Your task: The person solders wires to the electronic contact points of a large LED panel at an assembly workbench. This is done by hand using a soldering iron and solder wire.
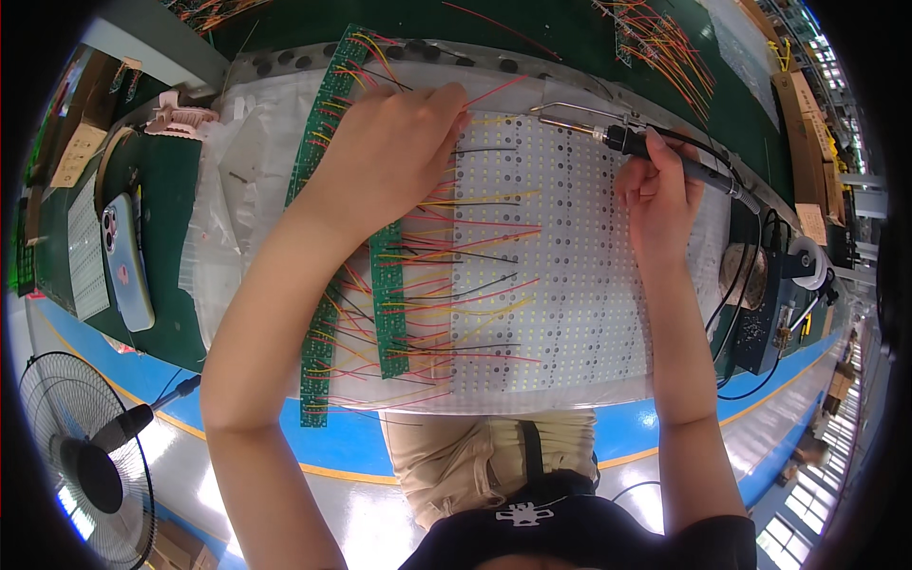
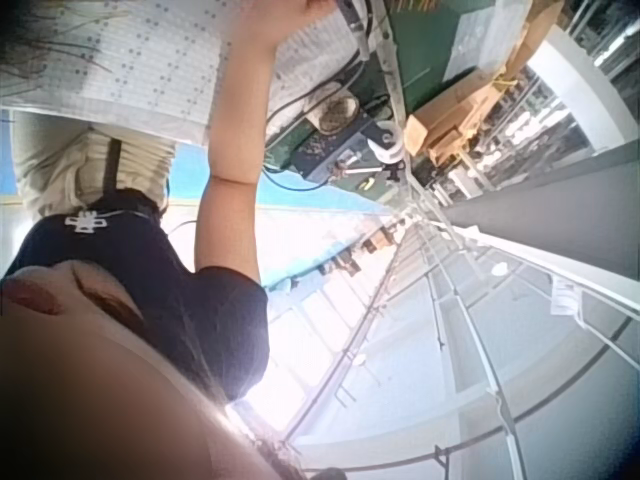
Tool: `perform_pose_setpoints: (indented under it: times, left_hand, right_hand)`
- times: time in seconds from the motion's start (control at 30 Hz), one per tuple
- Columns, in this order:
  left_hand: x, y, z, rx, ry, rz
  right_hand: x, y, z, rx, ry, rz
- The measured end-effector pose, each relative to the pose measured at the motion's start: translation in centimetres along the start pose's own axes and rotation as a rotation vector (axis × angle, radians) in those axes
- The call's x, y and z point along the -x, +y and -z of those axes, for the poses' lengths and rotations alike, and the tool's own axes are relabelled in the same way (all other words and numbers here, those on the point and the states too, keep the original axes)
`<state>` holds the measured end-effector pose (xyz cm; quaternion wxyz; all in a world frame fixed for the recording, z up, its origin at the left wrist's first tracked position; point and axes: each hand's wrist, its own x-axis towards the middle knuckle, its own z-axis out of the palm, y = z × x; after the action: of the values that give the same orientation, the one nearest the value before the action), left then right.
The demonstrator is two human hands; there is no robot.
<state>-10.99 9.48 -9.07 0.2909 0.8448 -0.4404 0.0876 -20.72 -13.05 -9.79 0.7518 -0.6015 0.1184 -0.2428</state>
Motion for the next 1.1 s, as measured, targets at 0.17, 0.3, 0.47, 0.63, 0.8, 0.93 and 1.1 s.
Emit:
perform_pose_setpoints:
  times: [0.17, 0.3, 0.47, 0.63, 0.8, 0.93, 1.1]
  left_hand:
    - [0.01, 0.02, -0.02, -0.001, 0.001, 0.006]
    - [-0.04, 0.05, -0.02, 0.002, 0.002, 0.002]
    - [0.02, 0.17, 0.04, -0.008, -0.004, 0.011]
    - [-0.12, 0.11, -0.05, -0.002, 0.0, 0.005]
    - [0.02, -0.04, 0.05, 0.001, 0.001, 0.002]
    - [0.13, 0.04, 0.18, 0.029, -0.014, 0.027]
    - [-0.25, 0.46, 0.79, 0.033, -0.075, 0.074]
  right_hand:
    - [-0.01, 0.01, 0.0, 0.002, -0.01, 0.002]
    - [-0.03, 0.04, 0.1, -0.009, -0.023, 0.002]
    - [0.02, -0.1, -0.03, 0.004, -0.019, -0.001]
    - [-0.07, -0.06, 0.15, 0.009, -0.022, -0.003]
    - [-0.01, 0.09, 0.27, -0.016, -0.003, 0.012]
    - [0.01, 0.05, 0.09, -0.014, -0.013, 0.013]
    - [-0.21, 0.02, 0.27, -0.036, 0.016, 0.022]
